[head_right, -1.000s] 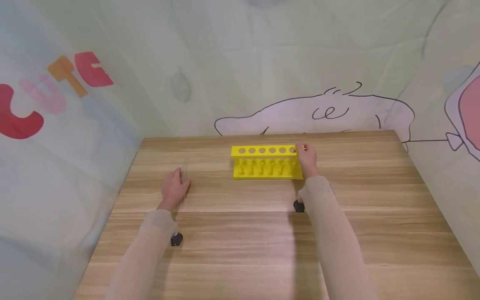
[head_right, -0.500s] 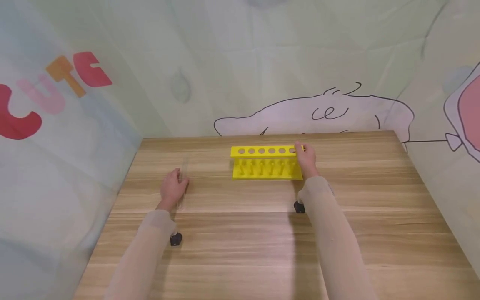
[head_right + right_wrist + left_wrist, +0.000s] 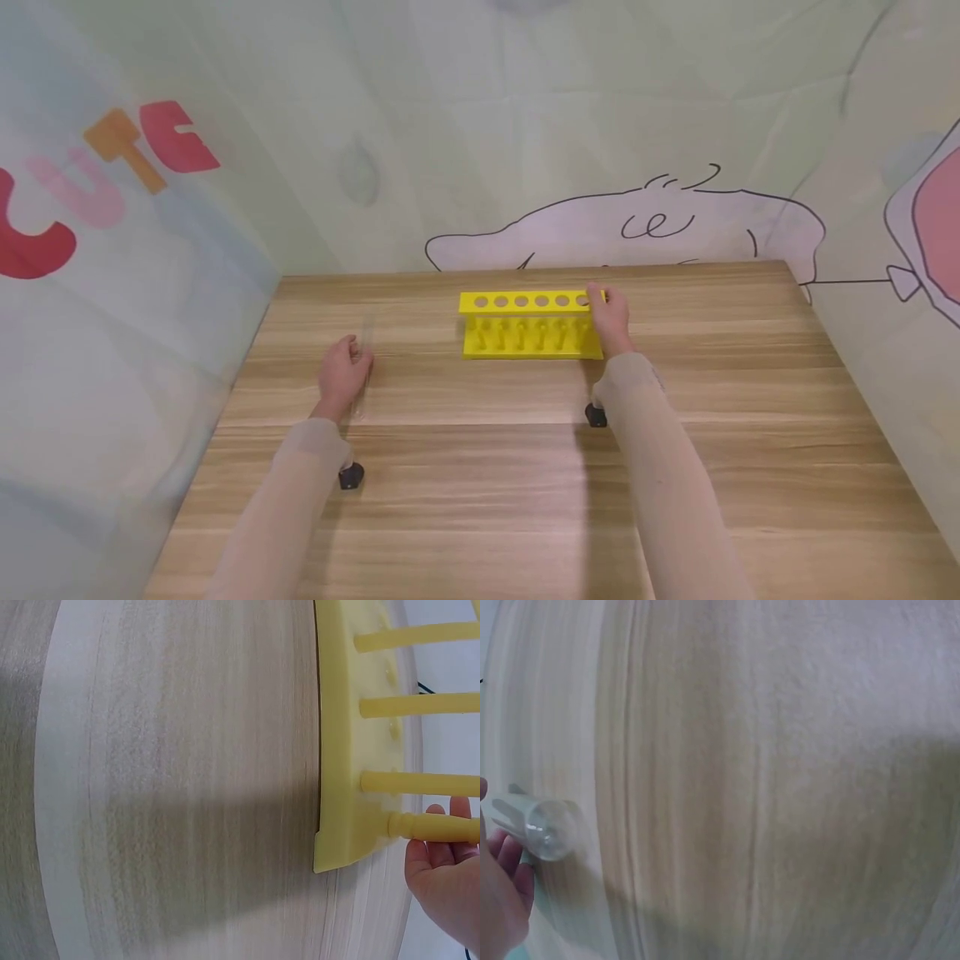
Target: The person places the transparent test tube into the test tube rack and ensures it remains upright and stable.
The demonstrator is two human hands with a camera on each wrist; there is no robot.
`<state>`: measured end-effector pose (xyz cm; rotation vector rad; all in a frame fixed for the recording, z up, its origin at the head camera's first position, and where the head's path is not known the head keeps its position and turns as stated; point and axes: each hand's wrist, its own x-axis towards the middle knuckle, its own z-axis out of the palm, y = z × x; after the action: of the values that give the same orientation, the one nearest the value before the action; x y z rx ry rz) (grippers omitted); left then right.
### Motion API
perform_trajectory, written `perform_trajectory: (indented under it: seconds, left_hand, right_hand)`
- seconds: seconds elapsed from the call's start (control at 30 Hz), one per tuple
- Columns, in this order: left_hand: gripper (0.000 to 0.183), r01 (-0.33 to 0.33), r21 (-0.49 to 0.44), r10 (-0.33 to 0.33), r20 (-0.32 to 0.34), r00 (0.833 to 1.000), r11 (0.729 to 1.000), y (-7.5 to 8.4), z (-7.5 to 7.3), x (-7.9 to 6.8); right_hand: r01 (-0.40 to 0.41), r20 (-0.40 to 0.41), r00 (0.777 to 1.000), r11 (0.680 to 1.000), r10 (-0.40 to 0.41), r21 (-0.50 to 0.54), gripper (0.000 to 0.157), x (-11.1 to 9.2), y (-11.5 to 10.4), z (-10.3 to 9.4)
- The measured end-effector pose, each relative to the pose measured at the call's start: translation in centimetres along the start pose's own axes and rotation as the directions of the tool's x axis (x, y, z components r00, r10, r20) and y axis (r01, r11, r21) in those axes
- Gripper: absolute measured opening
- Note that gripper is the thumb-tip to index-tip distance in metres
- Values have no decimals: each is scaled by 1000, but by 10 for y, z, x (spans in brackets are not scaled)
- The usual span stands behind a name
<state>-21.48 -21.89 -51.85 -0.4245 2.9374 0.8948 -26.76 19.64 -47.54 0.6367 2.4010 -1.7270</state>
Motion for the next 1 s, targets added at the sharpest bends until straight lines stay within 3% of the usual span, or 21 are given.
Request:
perform_trajectory:
  seconds: [0.37,0.7,1.0]
  left_hand:
    - [59,38,-41,-36,42,998,998,0,-1,8]
    - [57,63,-2,-62,97,993,998,4,-8,12]
    - [51,56,13,-57,100,993,998,5,-8,10]
  right_hand:
    - [72,-61,996,997,-72,0,52,1,4,3]
    - [46,-38,998,999,-47,-28,51,-1,1,1]
    - [28,-38,999,999,-29,-25,43,-1,2,2]
